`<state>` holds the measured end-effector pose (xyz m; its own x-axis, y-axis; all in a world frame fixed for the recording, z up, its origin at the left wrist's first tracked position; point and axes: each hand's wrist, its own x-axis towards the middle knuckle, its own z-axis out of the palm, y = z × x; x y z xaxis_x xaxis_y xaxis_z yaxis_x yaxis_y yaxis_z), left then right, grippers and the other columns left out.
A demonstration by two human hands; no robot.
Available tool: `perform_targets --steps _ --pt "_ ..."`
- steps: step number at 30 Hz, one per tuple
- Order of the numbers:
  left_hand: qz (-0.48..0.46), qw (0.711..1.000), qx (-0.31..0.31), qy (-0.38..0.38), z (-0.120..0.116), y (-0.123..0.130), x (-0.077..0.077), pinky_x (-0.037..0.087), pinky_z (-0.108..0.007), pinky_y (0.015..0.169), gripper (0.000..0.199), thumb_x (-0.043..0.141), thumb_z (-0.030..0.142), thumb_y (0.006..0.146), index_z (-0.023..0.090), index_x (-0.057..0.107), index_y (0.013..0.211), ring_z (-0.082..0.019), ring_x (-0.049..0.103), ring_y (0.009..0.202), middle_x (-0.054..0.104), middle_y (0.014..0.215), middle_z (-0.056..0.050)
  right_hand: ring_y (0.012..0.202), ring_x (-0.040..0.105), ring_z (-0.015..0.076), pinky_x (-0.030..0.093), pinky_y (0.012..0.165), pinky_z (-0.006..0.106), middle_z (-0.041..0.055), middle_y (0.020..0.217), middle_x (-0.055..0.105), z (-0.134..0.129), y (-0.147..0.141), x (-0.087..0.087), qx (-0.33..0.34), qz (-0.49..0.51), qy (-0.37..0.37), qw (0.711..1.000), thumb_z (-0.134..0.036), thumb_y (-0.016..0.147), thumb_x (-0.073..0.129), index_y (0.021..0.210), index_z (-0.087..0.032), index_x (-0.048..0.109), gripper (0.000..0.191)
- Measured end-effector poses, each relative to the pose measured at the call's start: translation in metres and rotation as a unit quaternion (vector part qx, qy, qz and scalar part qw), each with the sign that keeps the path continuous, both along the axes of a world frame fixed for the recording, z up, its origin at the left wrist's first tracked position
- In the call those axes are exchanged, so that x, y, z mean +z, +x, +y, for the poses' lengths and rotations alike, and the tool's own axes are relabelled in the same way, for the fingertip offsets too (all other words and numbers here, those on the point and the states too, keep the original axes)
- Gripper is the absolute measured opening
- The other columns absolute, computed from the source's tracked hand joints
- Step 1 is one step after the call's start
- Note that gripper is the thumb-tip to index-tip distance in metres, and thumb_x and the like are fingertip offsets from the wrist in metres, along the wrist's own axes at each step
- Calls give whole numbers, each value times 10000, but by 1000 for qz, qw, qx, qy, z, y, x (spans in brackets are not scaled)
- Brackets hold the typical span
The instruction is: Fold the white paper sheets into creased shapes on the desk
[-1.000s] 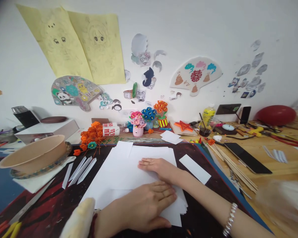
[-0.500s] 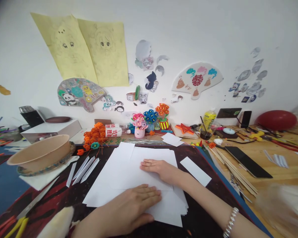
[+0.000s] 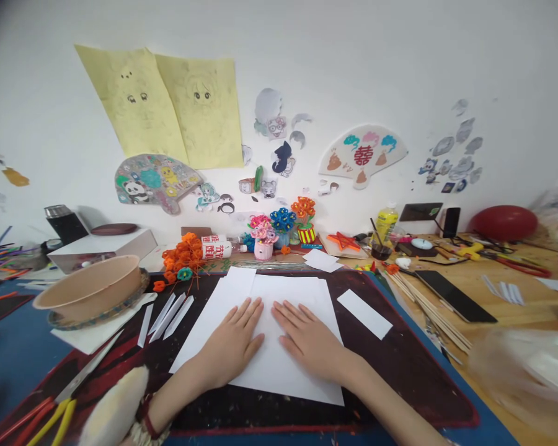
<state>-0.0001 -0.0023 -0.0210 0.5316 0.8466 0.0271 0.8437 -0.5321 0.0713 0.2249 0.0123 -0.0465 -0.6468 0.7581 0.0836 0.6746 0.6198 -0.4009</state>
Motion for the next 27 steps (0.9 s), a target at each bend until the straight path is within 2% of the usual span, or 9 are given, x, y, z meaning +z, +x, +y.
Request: perform_targets --steps 5,9,13,16,18,20,22,24,27 --pt "-8 1000 7 -23 -1 -12 5 255 -449 1154 590 301 380 987 54 277 1478 -264 202 1437 218 1550 -166 1456 154 220 149 1184 487 -11 1578 216 -10 31 -3 -53 -7 -15 998 -481 1011 238 1517 -305 183 539" --pt "21 996 -1 -82 3 -25 19 231 -421 1165 571 351 347 981 118 258 1495 -225 191 1443 211 1560 -116 1457 136 243 118 1180 501 -7 1579 210 -8 47 1 -73 1 -60 995 -533 989 277 1507 -326 231 560" --pt "37 995 11 -93 5 -39 36 255 -464 1149 609 495 337 929 155 308 1479 -258 209 1437 230 1552 -120 1463 57 280 98 1177 490 48 1597 118 0 66 16 -67 -8 -117 991 -572 906 476 1510 -268 258 710" --pt "54 997 18 -48 2 -32 43 249 -494 1146 628 605 312 874 159 382 1441 -291 243 1428 283 1537 -142 1460 -6 306 73 1172 506 56 1607 59 9 74 34 -42 -7 -137 990 -562 806 635 1518 -282 219 871" --pt "54 998 -6 8 0 -16 42 287 -488 1129 600 634 356 864 152 444 1395 -304 344 1387 385 1494 -158 1461 -13 304 78 1171 506 66 1609 46 15 66 46 -50 16 -137 989 -569 785 657 1518 -270 233 898" --pt "40 995 -80 39 -3 5 36 388 -453 1065 624 680 427 824 138 494 1344 -316 448 1316 484 1430 -160 1467 43 274 110 1176 477 66 1609 75 20 47 56 -45 57 -130 989 -585 810 622 1521 -267 221 876" --pt "44 989 -122 75 -5 24 27 472 -464 961 590 728 451 775 117 575 1237 -345 544 1211 585 1321 -169 1463 121 253 138 1179 455 66 1603 130 23 23 60 -23 82 -131 988 -573 826 611 1513 -269 251 833" --pt "45 987 -133 82 -6 35 19 520 -405 872 422 686 422 825 108 637 1104 -292 635 1069 662 1195 -154 1451 186 259 175 1174 465 55 1592 193 25 3 56 -6 102 -142 985 -545 835 617 1480 -282 340 750" --pt "51 986 -132 88 -6 37 8 545 -383 793 320 600 379 899 89 649 1026 -275 656 1012 667 1159 -179 1405 311 283 232 1153 499 92 1534 348 27 -5 41 21 147 -143 979 -546 863 584 1431 -249 439 658"
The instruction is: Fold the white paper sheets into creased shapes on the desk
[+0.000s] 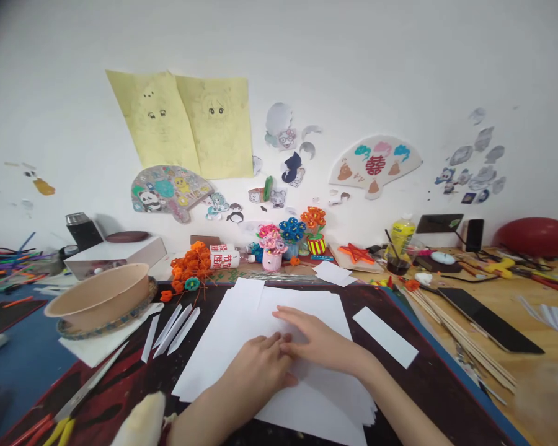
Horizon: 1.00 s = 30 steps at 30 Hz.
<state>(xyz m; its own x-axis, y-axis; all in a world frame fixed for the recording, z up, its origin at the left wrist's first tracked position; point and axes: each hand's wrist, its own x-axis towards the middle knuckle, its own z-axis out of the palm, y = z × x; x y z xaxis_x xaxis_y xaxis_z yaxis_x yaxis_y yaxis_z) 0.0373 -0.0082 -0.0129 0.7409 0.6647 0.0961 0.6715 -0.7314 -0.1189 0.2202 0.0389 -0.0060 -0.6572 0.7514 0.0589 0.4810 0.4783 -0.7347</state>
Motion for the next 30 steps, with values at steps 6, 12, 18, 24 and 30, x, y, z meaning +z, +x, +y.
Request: perform_targets --steps 6,12,18,24,30 --pt "10 995 -15 96 -5 -3 -15 555 -366 641 185 485 123 924 49 611 1036 -286 681 914 698 1011 -176 1419 273 304 240 1155 493 87 1544 331 -6 19 -21 17 -8 -27 999 -547 760 706 1418 -273 458 754" --pt "25 995 -27 90 -3 -8 -8 541 -355 654 158 507 148 923 72 592 1032 -261 666 895 684 1015 -155 1436 222 309 197 1163 516 89 1552 312 -10 11 -24 27 -15 -1 1000 -553 724 733 1414 -273 464 792" --pt "-17 998 -58 -1 5 -29 14 523 -346 752 225 627 330 889 200 560 1060 -217 627 982 661 1060 -26 1364 375 316 275 1132 515 93 1455 476 -5 11 -22 32 -17 38 999 -552 732 727 1350 -259 550 706" --pt "25 993 -99 65 1 -28 3 503 -319 613 54 529 116 912 151 571 909 -194 623 791 651 897 -41 1322 432 304 335 1101 486 76 1455 477 -12 8 -16 22 -18 61 998 -473 750 723 1430 -274 442 763" --pt "33 986 -118 115 0 -25 -5 466 -322 524 75 515 87 904 129 574 886 -186 611 680 645 807 -39 1178 567 283 424 1024 427 97 1287 631 -16 1 -8 31 -36 129 991 -380 828 656 1321 -218 573 526"
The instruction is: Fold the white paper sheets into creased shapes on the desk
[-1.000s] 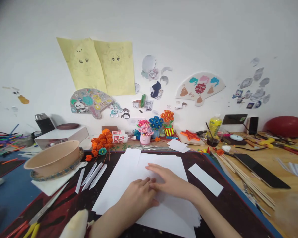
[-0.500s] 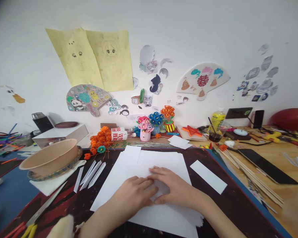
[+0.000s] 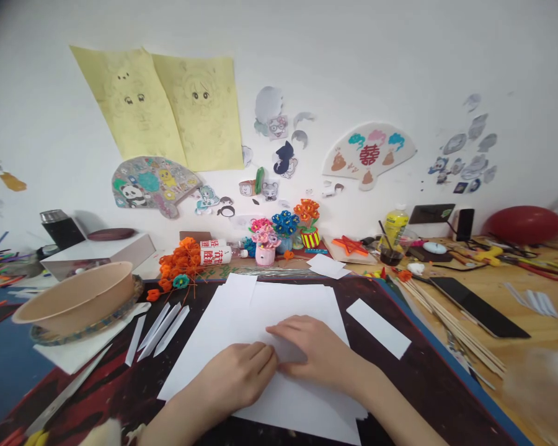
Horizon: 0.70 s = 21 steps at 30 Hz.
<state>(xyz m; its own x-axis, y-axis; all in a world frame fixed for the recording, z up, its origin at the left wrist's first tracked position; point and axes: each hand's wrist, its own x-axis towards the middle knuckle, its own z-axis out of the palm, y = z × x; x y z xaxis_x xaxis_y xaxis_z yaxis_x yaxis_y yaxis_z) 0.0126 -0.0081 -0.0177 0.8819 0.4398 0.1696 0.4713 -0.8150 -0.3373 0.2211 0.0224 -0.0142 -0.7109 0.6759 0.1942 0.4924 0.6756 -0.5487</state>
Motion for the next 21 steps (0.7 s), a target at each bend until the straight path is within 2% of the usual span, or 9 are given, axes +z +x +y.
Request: perform_targets --steps 3,6,8,15,18,21 --pt "-38 997 52 -38 2 1 4 496 -334 612 94 590 236 910 155 574 865 -196 630 758 660 850 -28 1083 617 247 472 956 376 75 1182 686 -2 -4 3 22 15 14 1000 -285 839 639 1255 -221 620 421" --pt "-61 991 96 -74 4 1 7 494 -330 651 225 643 382 871 167 580 852 -202 638 802 663 856 -21 1071 618 248 475 945 379 75 1182 684 -3 -6 6 25 26 8 999 -272 813 667 1268 -222 606 461" --pt "-62 990 99 -83 4 1 8 489 -321 656 247 641 404 866 163 586 860 -199 640 805 665 870 -32 1102 600 263 459 970 401 85 1213 669 -4 -6 7 26 32 -3 999 -312 786 703 1284 -215 593 519" --pt "-75 985 110 -107 4 -1 7 508 -309 662 189 657 346 865 168 598 887 -194 652 802 680 902 -19 1134 569 273 440 990 429 91 1229 655 -3 -4 4 19 61 -41 997 -315 772 721 1283 -215 592 537" --pt "-53 989 103 -90 2 0 8 518 -311 649 132 617 293 897 162 599 897 -199 656 798 684 896 -22 1127 571 266 439 989 426 87 1219 657 -2 -5 4 19 65 -50 996 -325 806 694 1285 -225 592 500" --pt "-11 997 69 -46 -1 1 6 516 -321 592 70 547 187 922 139 598 926 -209 652 776 683 908 -54 1123 573 267 439 991 425 86 1214 659 -2 -5 2 17 63 -52 997 -294 803 692 1276 -226 601 486"
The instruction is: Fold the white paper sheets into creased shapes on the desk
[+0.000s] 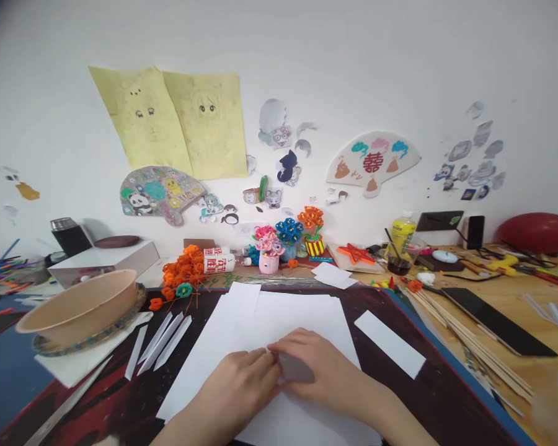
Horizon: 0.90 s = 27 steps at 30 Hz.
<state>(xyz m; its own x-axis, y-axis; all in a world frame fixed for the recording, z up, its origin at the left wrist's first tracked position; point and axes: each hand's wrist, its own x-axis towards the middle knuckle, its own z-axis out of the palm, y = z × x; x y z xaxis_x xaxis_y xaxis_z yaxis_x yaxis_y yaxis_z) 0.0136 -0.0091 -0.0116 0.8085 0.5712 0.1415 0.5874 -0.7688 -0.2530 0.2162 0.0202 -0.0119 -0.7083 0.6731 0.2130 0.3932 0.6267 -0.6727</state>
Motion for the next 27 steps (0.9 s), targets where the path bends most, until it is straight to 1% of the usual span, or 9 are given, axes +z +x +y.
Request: perform_targets --steps 4,7,9,12,13,15,20,23,27 --pt "25 997 -31 59 -3 2 -6 488 -331 525 124 523 124 889 93 592 987 -227 637 756 676 928 -99 1103 585 260 451 978 408 80 1199 665 0 -1 -3 -9 3 8 1000 -208 767 684 1256 -229 616 494" --pt "-9 994 -32 100 -3 2 -11 454 -333 509 96 550 142 861 110 590 942 -214 608 676 668 854 -68 1079 599 257 461 959 392 75 1177 677 -1 -3 -3 -18 -5 20 1000 -191 747 694 1228 -226 631 487" --pt "-32 991 -28 128 -2 2 -12 423 -333 507 82 565 148 842 118 587 915 -202 579 617 657 800 -53 1037 618 252 476 921 377 68 1137 696 -1 -4 -4 -26 -21 40 999 -185 763 689 1174 -229 657 415" --pt "-65 986 -7 151 -1 0 -13 381 -335 518 76 581 130 815 138 568 890 -193 546 575 631 742 -31 897 650 230 489 813 351 54 965 732 -1 -4 -7 -47 -42 111 992 -203 861 622 1000 -218 705 163" --pt "-75 985 5 152 -1 0 -12 369 -334 524 78 587 117 809 151 556 872 -192 539 571 621 728 -21 848 650 220 486 776 344 49 904 731 -2 -3 -9 -57 -36 145 987 -213 896 588 945 -210 707 129" --pt "-95 984 27 149 -1 -1 -12 352 -331 535 115 603 93 797 173 530 836 -189 530 572 603 710 -1 770 633 199 471 713 328 42 825 714 -2 -3 -13 -68 -10 213 975 -220 944 525 893 -195 693 178" --pt "-134 981 50 131 -1 -1 -12 316 -324 532 204 660 76 763 195 495 773 -177 512 572 592 697 25 664 559 172 418 611 312 42 752 673 -5 -5 -19 -46 18 356 933 -109 974 388 911 -165 654 279" --pt "-146 979 50 130 0 -3 -12 318 -322 538 192 643 60 768 195 507 765 -173 511 569 590 682 27 647 548 166 410 605 311 39 739 668 -5 -5 -18 -52 25 401 914 -99 964 409 906 -168 651 258" --pt "-164 975 57 136 1 -7 -5 344 -316 546 173 596 19 773 183 543 791 -170 521 571 602 680 22 674 582 164 427 625 307 41 752 685 -3 1 -10 -71 45 437 896 -80 945 458 932 -164 658 218"
